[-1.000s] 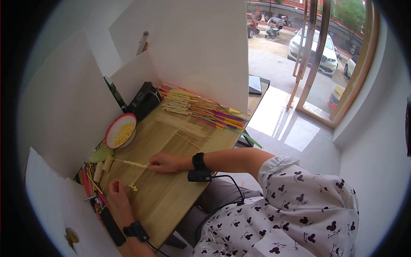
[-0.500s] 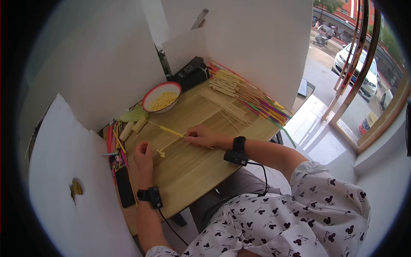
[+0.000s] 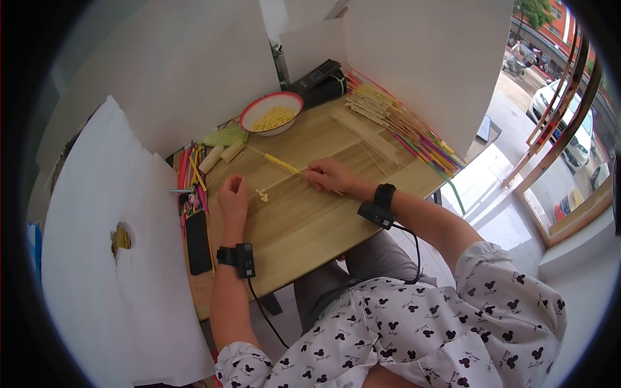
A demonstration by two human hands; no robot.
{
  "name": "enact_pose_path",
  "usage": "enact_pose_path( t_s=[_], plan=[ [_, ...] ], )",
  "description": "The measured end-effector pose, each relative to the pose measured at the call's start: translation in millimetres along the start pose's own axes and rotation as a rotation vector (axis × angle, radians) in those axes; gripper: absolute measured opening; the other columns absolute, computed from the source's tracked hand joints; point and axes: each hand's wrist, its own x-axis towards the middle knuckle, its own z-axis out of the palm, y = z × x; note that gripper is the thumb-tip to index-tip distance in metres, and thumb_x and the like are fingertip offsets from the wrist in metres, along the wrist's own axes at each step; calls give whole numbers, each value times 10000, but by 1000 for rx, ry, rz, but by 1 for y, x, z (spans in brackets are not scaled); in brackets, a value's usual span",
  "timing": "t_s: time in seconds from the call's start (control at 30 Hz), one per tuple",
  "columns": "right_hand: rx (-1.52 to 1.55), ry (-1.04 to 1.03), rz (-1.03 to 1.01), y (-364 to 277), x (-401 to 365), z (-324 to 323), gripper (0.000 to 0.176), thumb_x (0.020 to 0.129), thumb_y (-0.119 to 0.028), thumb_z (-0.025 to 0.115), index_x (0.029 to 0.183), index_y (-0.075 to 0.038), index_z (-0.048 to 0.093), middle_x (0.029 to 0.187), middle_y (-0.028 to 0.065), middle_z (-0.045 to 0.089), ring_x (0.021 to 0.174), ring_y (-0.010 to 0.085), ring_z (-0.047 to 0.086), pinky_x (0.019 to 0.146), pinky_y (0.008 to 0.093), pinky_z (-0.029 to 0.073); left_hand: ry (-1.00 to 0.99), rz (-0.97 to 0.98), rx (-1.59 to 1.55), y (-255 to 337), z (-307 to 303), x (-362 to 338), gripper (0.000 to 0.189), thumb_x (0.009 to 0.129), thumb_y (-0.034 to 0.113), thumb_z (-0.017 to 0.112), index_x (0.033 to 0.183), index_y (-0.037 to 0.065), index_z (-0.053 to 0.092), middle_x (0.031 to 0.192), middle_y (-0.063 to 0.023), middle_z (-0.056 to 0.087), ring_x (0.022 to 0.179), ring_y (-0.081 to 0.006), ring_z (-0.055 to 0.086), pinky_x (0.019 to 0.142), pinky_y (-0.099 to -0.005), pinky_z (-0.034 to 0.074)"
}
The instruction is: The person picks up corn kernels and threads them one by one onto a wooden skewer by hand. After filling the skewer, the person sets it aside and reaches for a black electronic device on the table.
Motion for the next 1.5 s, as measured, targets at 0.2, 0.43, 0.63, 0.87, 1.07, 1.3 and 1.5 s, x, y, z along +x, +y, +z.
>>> enact_pose_path(
  t_s=[0.2, 0.43, 0.63, 0.87, 1.07, 1.3, 1.5],
  plan=[
    [-39, -10, -45, 4, 6, 1, 257, 952, -201, 548, 831, 7, 637, 575, 19, 558, 506, 75, 517, 473, 245, 413, 35, 35, -53, -13, 0, 6, 123, 867, 80, 624, 948, -13, 627, 788, -28, 629, 714, -92, 579, 653, -246, 470],
    [-104, -19, 10, -2, 4, 0, 252, 950, -207, 562, 828, 3, 630, 585, 5, 559, 521, 64, 506, 479, 243, 402, 18, -22, -31, -11, -5, 4, 131, 873, 80, 617, 964, -13, 629, 826, -46, 644, 737, -108, 601, 664, -254, 484],
    [-145, -14, 50, -17, -3, 0, 232, 914, -231, 619, 874, -2, 633, 683, 16, 596, 619, 84, 515, 551, 265, 433, 10, -34, -44, -3, -4, 2, 143, 883, 91, 616, 967, -23, 627, 844, -55, 646, 746, -119, 610, 680, -257, 489],
    [-112, -40, 98, -18, -10, -2, 265, 921, -269, 588, 926, -8, 636, 753, 35, 620, 673, 97, 537, 611, 271, 452, 31, -72, -43, 17, -10, -9, 114, 892, 73, 607, 963, -15, 619, 834, -39, 630, 722, -103, 588, 657, -244, 466],
    [-74, -114, -35, -5, -7, 2, 287, 935, -242, 532, 842, 27, 566, 659, 45, 514, 610, 110, 444, 581, 308, 404, 53, -106, -175, 37, -8, -15, 101, 900, 73, 603, 972, 3, 611, 840, -24, 614, 725, -86, 566, 662, -225, 447],
    [-177, -72, -64, -19, -14, 6, 235, 874, -171, 544, 754, 31, 532, 612, 99, 487, 554, 149, 411, 538, 354, 371, 32, -129, -185, 35, -11, -17, 86, 902, 70, 600, 962, 8, 598, 832, -8, 596, 721, -74, 545, 663, -218, 443],
    [-464, -149, -127, -31, -24, -12, 228, 898, -212, 593, 782, -18, 621, 632, 139, 591, 521, 275, 523, 520, 374, 425, 35, -175, -168, 32, -12, -17, 67, 903, 68, 594, 944, 14, 597, 833, -5, 589, 711, -72, 529, 656, -220, 436]
  ],
)
